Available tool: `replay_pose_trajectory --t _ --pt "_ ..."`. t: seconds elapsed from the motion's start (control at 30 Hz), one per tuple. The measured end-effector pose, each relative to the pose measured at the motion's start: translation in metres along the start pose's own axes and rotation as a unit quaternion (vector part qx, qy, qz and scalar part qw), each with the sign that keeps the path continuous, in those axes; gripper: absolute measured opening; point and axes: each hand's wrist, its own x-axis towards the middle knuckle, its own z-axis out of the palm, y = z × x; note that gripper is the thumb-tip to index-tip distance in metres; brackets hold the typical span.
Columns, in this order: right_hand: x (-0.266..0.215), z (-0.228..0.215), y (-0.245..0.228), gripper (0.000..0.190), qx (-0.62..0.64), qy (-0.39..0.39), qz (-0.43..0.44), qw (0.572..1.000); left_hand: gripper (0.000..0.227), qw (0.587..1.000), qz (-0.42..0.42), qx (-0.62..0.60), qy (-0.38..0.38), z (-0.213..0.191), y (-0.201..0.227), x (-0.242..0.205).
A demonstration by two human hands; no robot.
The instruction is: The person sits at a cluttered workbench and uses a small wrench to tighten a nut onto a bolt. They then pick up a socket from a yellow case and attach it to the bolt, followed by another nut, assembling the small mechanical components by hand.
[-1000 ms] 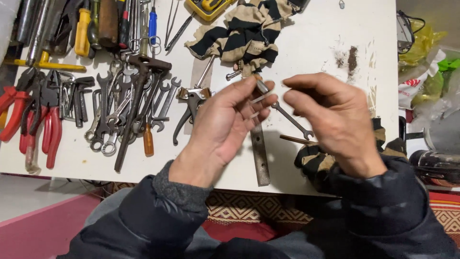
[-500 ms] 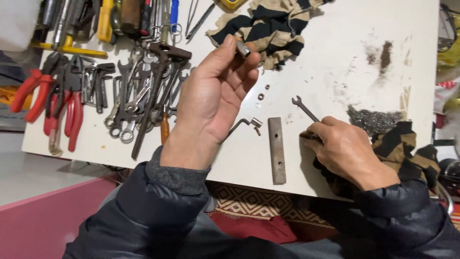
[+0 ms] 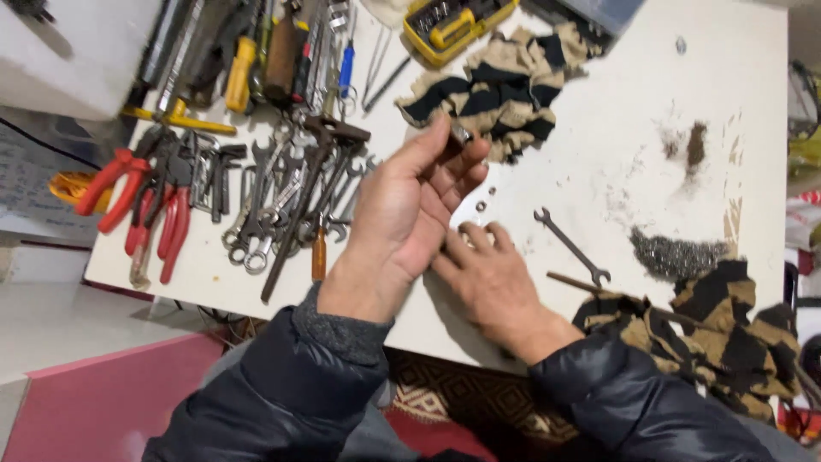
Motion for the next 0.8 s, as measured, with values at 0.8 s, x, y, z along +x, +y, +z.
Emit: replay_pose_trajectory --t 0.8 --pt "0.005 -0.082 0.049 0.035 0.736 0.060 0.507 0.444 0.016 0.998 -0.029 0.059 0.007 -0.003 -0.004 0.009"
